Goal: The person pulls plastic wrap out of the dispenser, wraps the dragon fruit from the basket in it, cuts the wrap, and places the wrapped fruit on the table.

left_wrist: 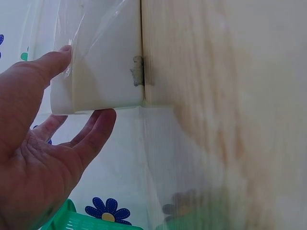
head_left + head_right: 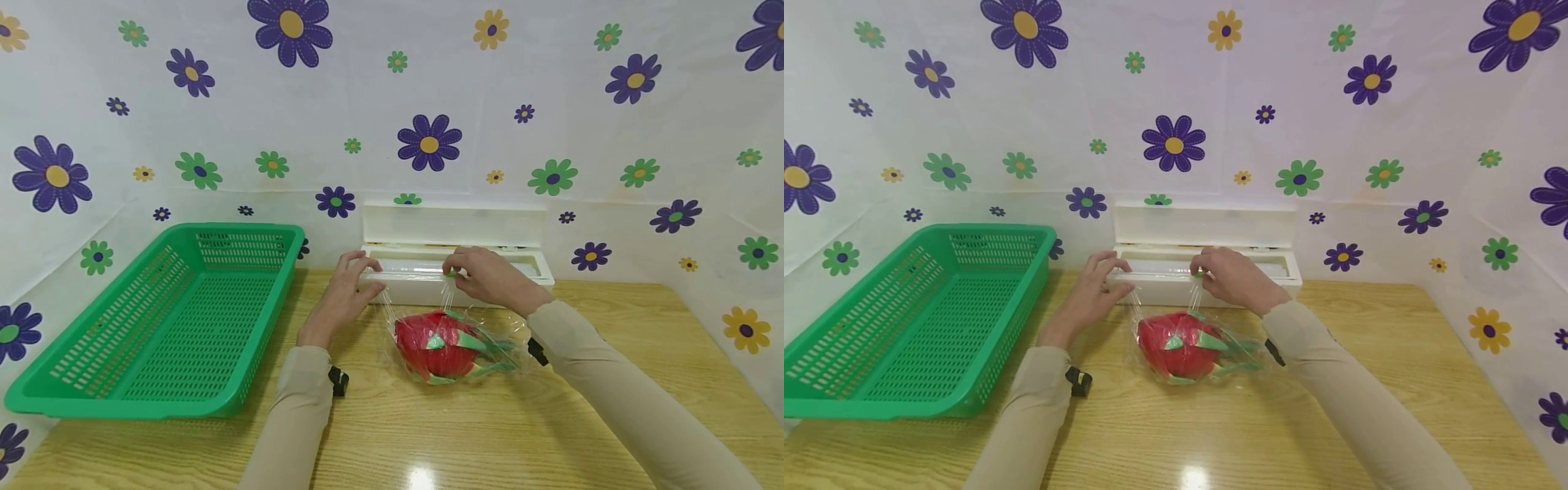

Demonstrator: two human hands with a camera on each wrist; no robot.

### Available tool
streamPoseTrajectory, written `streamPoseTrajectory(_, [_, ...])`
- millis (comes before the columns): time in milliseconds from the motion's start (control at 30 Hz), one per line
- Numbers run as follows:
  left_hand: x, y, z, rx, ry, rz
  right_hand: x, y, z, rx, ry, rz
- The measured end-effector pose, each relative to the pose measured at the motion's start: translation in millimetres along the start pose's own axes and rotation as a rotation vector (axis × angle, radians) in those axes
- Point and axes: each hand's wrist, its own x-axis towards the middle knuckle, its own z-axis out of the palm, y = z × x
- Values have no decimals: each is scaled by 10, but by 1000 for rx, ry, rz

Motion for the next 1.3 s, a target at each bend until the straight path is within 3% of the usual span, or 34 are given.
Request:
streamPoseTrajectory(967, [9, 1, 6, -1, 0, -16, -88, 52, -32, -16, 19, -3])
streamPoseTrajectory(1300, [16, -2, 8, -11, 12, 7, -111, 65, -27, -17, 46, -27])
